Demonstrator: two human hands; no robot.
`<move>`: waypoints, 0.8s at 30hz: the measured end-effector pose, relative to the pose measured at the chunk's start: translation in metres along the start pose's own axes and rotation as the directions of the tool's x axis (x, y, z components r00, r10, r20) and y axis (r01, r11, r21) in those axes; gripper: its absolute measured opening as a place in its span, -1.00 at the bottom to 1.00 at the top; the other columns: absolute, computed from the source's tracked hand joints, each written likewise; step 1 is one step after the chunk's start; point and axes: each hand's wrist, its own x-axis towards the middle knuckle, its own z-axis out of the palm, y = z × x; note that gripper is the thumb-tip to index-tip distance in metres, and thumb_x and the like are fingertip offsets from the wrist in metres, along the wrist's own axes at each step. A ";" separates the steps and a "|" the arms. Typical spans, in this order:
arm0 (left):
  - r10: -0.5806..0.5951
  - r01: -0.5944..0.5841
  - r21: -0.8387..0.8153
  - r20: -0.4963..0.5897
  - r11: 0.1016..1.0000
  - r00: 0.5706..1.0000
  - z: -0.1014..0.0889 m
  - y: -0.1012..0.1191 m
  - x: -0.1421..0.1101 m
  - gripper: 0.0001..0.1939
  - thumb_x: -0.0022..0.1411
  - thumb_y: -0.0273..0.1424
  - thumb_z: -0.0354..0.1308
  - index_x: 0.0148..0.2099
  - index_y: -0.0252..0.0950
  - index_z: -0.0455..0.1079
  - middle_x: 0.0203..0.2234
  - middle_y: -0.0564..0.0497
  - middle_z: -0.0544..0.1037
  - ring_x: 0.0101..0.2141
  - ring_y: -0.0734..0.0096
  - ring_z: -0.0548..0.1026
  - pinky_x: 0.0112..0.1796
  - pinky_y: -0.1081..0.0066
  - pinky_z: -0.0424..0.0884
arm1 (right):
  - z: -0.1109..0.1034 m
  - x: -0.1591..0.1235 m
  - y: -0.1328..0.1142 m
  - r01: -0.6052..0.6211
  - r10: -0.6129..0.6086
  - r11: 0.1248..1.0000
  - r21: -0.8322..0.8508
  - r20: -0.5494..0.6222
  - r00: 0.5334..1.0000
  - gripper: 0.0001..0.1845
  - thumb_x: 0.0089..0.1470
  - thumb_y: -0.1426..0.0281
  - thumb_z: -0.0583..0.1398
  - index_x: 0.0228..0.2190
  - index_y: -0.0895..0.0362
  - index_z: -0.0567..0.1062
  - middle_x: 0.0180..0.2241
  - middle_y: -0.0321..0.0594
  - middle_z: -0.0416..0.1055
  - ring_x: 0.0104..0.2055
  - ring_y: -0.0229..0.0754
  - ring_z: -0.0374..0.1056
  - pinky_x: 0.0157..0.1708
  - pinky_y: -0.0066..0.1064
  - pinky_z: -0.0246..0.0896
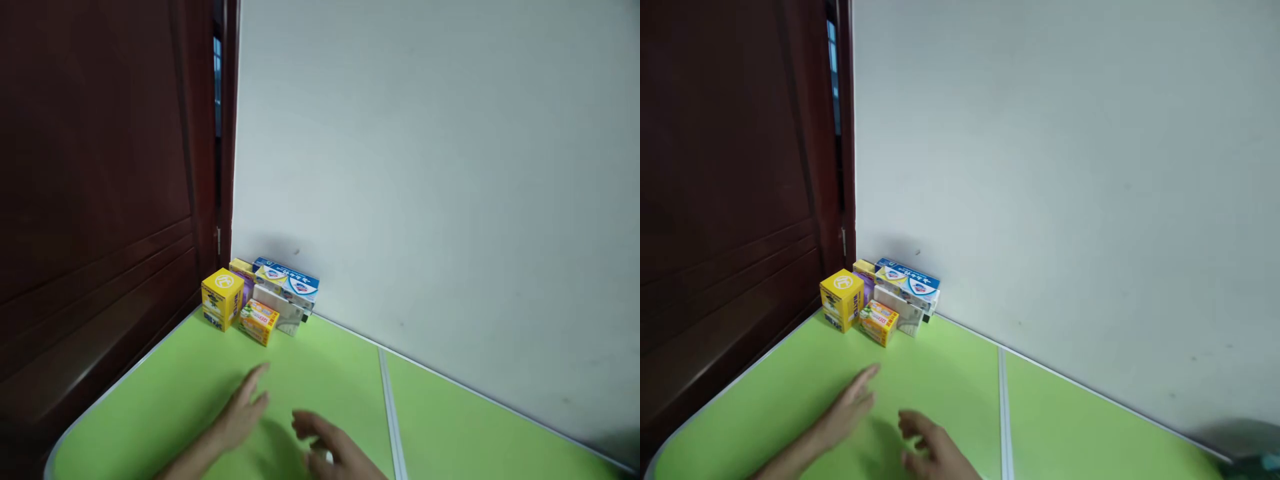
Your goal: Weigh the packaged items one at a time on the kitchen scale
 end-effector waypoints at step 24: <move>0.022 -0.032 -0.023 -0.349 0.999 0.937 0.005 -0.014 0.059 -0.13 -0.12 -0.65 -0.03 0.32 -0.35 0.05 0.30 -0.15 0.15 0.28 0.13 0.10 0.25 0.22 0.05 | 0.045 0.116 -0.028 0.174 0.059 0.884 0.434 -0.474 0.879 -0.07 -0.31 0.44 0.11 0.21 0.11 0.16 0.10 -0.12 0.38 0.16 0.12 0.25 0.17 0.02 0.08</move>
